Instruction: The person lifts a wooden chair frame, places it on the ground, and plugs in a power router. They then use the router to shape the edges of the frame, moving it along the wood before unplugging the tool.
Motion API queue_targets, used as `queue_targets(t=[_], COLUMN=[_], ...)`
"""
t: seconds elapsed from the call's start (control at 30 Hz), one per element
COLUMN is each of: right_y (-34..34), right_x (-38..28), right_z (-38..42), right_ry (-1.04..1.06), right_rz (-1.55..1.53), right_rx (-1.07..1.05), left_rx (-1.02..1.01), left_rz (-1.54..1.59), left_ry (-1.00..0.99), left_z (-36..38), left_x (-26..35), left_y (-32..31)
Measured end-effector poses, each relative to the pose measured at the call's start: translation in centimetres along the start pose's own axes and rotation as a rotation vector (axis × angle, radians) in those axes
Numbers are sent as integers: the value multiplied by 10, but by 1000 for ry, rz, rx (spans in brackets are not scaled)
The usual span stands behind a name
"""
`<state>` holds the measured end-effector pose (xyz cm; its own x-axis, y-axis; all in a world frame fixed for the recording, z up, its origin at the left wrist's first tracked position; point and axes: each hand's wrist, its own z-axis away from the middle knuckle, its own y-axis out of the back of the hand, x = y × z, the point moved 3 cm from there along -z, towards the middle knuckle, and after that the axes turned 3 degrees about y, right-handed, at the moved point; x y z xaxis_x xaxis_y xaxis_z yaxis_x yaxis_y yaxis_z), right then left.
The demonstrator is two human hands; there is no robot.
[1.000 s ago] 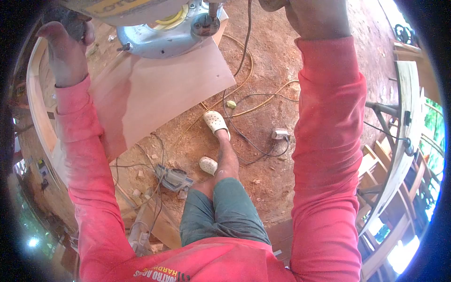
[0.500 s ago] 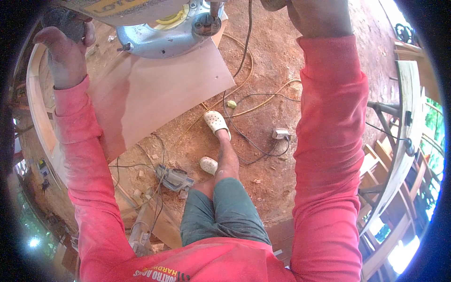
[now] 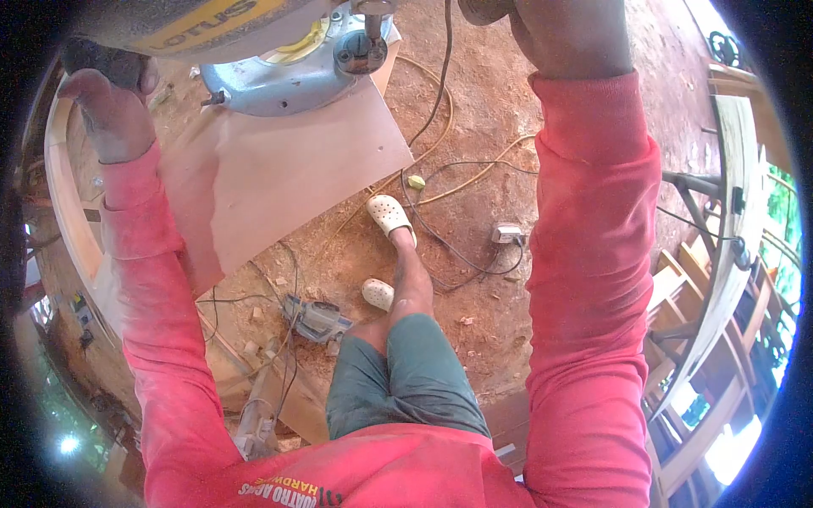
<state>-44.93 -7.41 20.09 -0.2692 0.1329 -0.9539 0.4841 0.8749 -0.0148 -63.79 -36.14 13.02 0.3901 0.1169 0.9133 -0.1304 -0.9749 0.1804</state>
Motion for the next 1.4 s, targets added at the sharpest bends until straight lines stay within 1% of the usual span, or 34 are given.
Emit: queue_targets(t=[0.1, 0.2, 0.27, 0.3, 0.37, 0.4, 0.47, 0.6, 0.67, 0.7, 0.77, 0.83, 0.9, 0.97, 1.1, 1.2, 1.27, 1.3, 1.37, 1.4], right_y=[-5, 1, -1, -4, -3, -1, 5, -4, -1, 2, 7, 2, -5, -10, -14, -18, -20, -18, -17, -14], right_x=[-6, -3, -4, -8, -3, 5, 10, -8, -5, 1, 5, -3, -10, -10, 0, -7, -3, 13, 19, 11], right_z=[4, -2, -1, 6, 10, 7, 8, 13, 12, 11, 13, 17, 19, 19, 19, 19, 18, 19, 22, 27], right_ry=[-83, -155, -115, -56, 47, 92, 90, -37, 20, 94, 152, 94, -9, -27, 85, -5, 75, 207, 238, 142], right_rz=[-34, 80, 68, -6, -29, 23, 52, 13, 53, 91, 128, 120, 105, 64, 4, -70, -51, 6, 56, 58], right_rx=[15, 27, -4, -46, -67, -48, -14, 5, -13, -29, -53, -47, 12, 28, -32, -33, -19, -7, 3, 3], left_rx=[-20, 41, 94, 114, 127, 121, 133, 184, 190, 183, 165, 152, 139, 128, 101, 63, 35, 18, -15, -35], left_rz=[-71, -67, -35, -23, 19, 50, 73, 89, 97, 98, 84, 75, 75, 80, 91, 97, 105, 105, 106, 105], left_ry=[-33, -72, -72, -61, -52, -55, -44, -33, -43, -42, -39, -36, -36, -34, -32, -23, -14, -11, -6, -3], left_z=[0, -3, -8, -9, -11, -11, -12, -9, -8, -7, -6, -6, -5, -5, 1, 5, 8, 10, 10, 11], left_x=[0, -2, -10, -15, -23, -24, -25, -20, -22, -22, -21, -21, -20, -19, -13, -9, -7, -6, -5, -5], left_y=[5, 7, 10, 11, 15, 15, 14, 8, 8, 9, 9, 11, 12, 12, 13, 11, 10, 10, 9, 10])
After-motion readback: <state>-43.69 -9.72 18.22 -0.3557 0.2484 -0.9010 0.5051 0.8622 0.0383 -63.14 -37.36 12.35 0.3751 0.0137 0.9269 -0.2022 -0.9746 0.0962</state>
